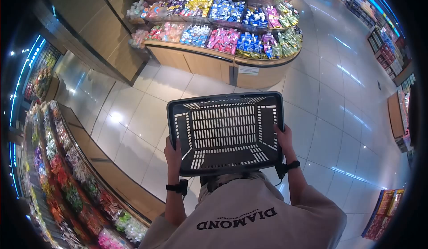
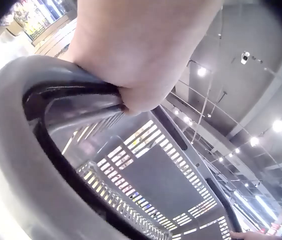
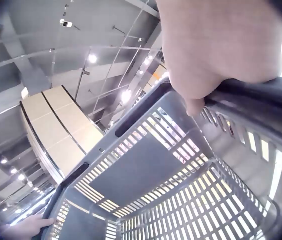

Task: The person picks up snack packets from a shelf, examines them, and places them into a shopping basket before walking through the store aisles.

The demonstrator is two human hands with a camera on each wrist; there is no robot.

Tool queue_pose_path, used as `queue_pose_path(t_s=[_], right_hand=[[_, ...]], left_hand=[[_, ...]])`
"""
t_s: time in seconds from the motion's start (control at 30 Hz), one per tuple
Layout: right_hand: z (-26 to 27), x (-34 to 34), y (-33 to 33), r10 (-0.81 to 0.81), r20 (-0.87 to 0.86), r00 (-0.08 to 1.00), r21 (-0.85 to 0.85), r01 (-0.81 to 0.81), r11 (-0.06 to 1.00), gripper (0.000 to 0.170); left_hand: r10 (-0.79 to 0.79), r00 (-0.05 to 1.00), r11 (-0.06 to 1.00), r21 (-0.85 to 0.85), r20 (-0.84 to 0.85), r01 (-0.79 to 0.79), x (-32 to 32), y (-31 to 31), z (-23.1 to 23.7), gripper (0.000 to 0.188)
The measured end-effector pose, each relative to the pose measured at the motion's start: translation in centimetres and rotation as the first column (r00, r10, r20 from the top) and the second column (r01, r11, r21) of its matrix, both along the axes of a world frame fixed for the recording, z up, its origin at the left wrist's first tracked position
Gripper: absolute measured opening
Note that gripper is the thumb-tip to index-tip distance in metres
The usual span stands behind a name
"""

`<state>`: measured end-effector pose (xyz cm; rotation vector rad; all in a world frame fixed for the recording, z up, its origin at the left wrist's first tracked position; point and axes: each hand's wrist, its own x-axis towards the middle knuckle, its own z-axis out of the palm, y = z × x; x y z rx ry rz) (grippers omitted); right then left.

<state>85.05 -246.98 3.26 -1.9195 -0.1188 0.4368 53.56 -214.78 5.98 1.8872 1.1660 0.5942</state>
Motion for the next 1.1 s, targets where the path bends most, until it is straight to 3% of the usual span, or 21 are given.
queue_pose_path(t_s=[0.17, 0.23, 0.37, 0.5, 0.6, 0.67, 0.87, 0.93, 1.0, 1.03, 1.1], right_hand=[[-2.2, 5.3, 8.6, -0.023, 0.024, 0.999, -0.064, 0.024, 0.998, 0.029], [-3.5, 8.9, 12.9, -0.022, 0.123, 0.992, -0.068, 0.031, 0.997, 0.028], [-3.4, 15.1, 21.7, -0.060, 0.193, 0.979, -0.070, 0.075, 0.995, 0.028], [-3.8, 20.4, 28.4, -0.052, 0.105, 0.993, -0.230, 0.075, 0.970, 0.030], [-4.8, 20.2, 31.3, -0.155, 0.138, 0.978, -0.151, 0.175, 0.973, 0.025], [-6.5, 21.1, 33.5, -0.209, -0.024, 0.978, -0.115, 0.205, 0.972, 0.026], [-15.1, 24.1, 40.6, -0.032, -0.055, 0.998, -0.236, 0.018, 0.972, 0.025], [-17.1, 24.5, 43.8, -0.002, -0.170, 0.985, -0.200, -0.033, 0.979, 0.026], [-20.3, 24.6, 46.7, 0.031, -0.228, 0.973, -0.227, -0.084, 0.970, 0.028], [-22.6, 24.5, 48.0, 0.049, -0.268, 0.962, -0.283, -0.127, 0.951, 0.029], [-27.8, 24.3, 50.5, 0.006, -0.447, 0.894, -0.324, -0.168, 0.931, 0.032]], left_hand=[[-0.008, 1.000, 1.000, -0.003, 0.021, 0.008, 6.5, 9.7, -4.1, 0.020], [-0.037, 0.998, 0.999, 0.014, 0.049, 0.036, 10.5, 14.8, -5.9, 0.021], [-0.071, 0.995, 0.996, 0.050, 0.070, 0.067, 18.3, 25.0, -6.1, 0.021], [-0.119, 0.989, 0.993, 0.032, 0.085, 0.117, 25.9, 34.5, -6.5, 0.022], [-0.153, 0.988, 0.988, 0.033, -0.025, 0.153, 27.4, 37.5, -7.3, 0.023], [-0.165, 0.986, 0.983, 0.075, -0.032, 0.167, 28.7, 39.7, -8.5, 0.025], [-0.091, 0.970, 0.995, -0.057, -0.224, 0.080, 28.8, 45.2, -12.6, 0.030], [-0.063, 0.963, 0.998, -0.030, -0.262, 0.058, 28.3, 47.0, -14.6, 0.033], [-0.061, 0.953, 0.998, -0.019, -0.296, 0.058, 27.8, 49.2, -17.9, 0.036], [-0.025, 0.917, 0.999, 0.034, -0.398, 0.042, 27.3, 50.3, -20.2, 0.042], [-0.007, 0.867, 0.998, 0.051, -0.498, 0.037, 25.7, 52.6, -26.3, 0.048]])
